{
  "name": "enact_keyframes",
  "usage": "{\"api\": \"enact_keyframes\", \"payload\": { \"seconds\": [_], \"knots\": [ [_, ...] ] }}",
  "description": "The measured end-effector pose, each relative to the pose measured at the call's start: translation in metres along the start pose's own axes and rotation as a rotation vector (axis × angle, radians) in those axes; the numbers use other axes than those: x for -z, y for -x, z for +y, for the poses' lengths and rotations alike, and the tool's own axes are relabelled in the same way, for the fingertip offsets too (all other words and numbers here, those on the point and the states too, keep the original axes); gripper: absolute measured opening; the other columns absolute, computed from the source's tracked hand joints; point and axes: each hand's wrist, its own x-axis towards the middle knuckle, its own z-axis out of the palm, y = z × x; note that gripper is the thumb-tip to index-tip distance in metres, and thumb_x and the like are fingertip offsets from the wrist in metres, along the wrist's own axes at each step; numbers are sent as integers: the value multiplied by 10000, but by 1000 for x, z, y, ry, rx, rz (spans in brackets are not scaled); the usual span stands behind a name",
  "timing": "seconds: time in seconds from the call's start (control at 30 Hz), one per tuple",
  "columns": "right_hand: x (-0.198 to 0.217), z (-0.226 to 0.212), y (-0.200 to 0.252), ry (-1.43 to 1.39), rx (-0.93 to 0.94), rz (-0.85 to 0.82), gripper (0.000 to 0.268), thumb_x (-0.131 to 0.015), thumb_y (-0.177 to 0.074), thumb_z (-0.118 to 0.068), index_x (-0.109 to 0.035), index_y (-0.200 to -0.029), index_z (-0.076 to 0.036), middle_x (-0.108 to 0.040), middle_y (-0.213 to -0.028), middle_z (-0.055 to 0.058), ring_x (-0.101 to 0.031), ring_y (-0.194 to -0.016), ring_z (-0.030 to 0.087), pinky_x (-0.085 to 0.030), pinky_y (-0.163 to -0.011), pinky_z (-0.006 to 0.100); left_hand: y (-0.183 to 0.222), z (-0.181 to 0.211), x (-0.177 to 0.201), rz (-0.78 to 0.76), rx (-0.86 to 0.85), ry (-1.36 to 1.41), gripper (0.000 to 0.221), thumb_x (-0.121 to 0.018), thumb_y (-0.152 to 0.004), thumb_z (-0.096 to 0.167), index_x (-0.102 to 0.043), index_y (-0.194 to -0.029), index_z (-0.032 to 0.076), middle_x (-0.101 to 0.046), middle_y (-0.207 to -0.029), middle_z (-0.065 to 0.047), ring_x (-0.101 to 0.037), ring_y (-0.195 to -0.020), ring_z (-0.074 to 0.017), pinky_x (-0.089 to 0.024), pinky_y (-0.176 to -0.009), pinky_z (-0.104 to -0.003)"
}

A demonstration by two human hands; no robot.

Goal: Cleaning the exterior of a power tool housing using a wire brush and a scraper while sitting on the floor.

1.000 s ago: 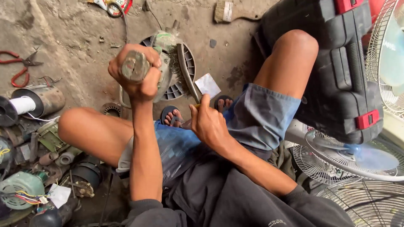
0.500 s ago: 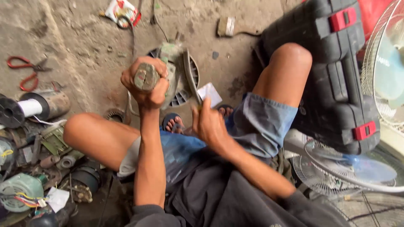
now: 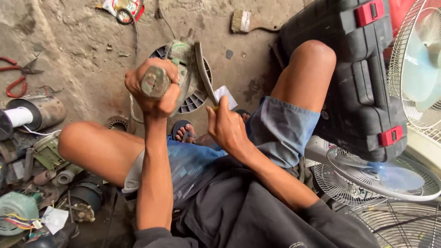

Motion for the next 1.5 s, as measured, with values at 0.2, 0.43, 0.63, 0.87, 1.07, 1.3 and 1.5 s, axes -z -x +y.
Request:
{"api": "enact_keyframes", "payload": {
  "seconds": [0.2, 0.43, 0.63, 0.87, 1.07, 1.3, 1.5],
  "knots": [
    [54, -57, -99, -195, 406, 275, 276, -634, -1163, -136, -384, -1198, -26, -773, -743, 256, -727, -508, 472, -515, -507, 662, 3, 26, 4, -44, 137, 153, 144, -565, -786, -93, -584, -895, -2, -642, -810, -128, -578, -712, -239, -515, -721, -367],
    [28, -25, 5, -161, 255, 114, 290, -669, -1133, -112, -416, -1167, 25, -760, -678, 242, -673, -415, 467, -494, -407, 596, -5, 17, 7, -16, 215, 173, 139, -587, -797, -70, -623, -900, 16, -659, -799, -75, -642, -737, -216, -538, -741, -330],
    [45, -41, -103, -139, 412, 343, 316, -678, -1126, -96, -387, -1168, 19, -718, -653, 246, -672, -414, 429, -500, -439, 639, -1, 22, 8, -138, 160, 235, 150, -584, -779, -91, -611, -894, 3, -645, -806, -105, -562, -715, -218, -491, -723, -344],
    [52, -38, -4, -113, 290, 183, 302, -661, -1142, -132, -410, -1197, 25, -776, -708, 223, -696, -451, 472, -508, -429, 616, -5, 18, 12, -81, 249, 181, 163, -588, -765, -87, -629, -893, 5, -676, -798, -116, -618, -718, -214, -529, -716, -323],
    [37, -35, -93, -144, 316, 258, 320, -668, -1148, -147, -396, -1197, 14, -752, -676, 251, -691, -435, 422, -538, -431, 631, 1, 19, 9, -166, 174, 130, 137, -643, -769, -75, -656, -877, 8, -704, -837, -110, -582, -707, -210, -490, -702, -329],
    [62, -22, -74, -29, 68, 24, 349, -506, -1179, -442, -427, -1270, -114, -734, -892, 417, -756, -851, 736, -637, -769, 741, -8, -3, 7, -122, 19, 55, 159, -701, -659, -14, -639, -717, 120, -558, -593, -8, -625, -572, -179, -583, -684, -316],
    [40, -12, -63, 53, 48, 80, 396, -549, -1175, -439, -458, -1289, -71, -729, -865, 393, -761, -829, 718, -626, -710, 751, -5, -8, 7, -183, 45, 86, 125, -733, -668, 20, -702, -703, 136, -599, -604, -30, -643, -619, -192, -558, -683, -357]
  ]
}}
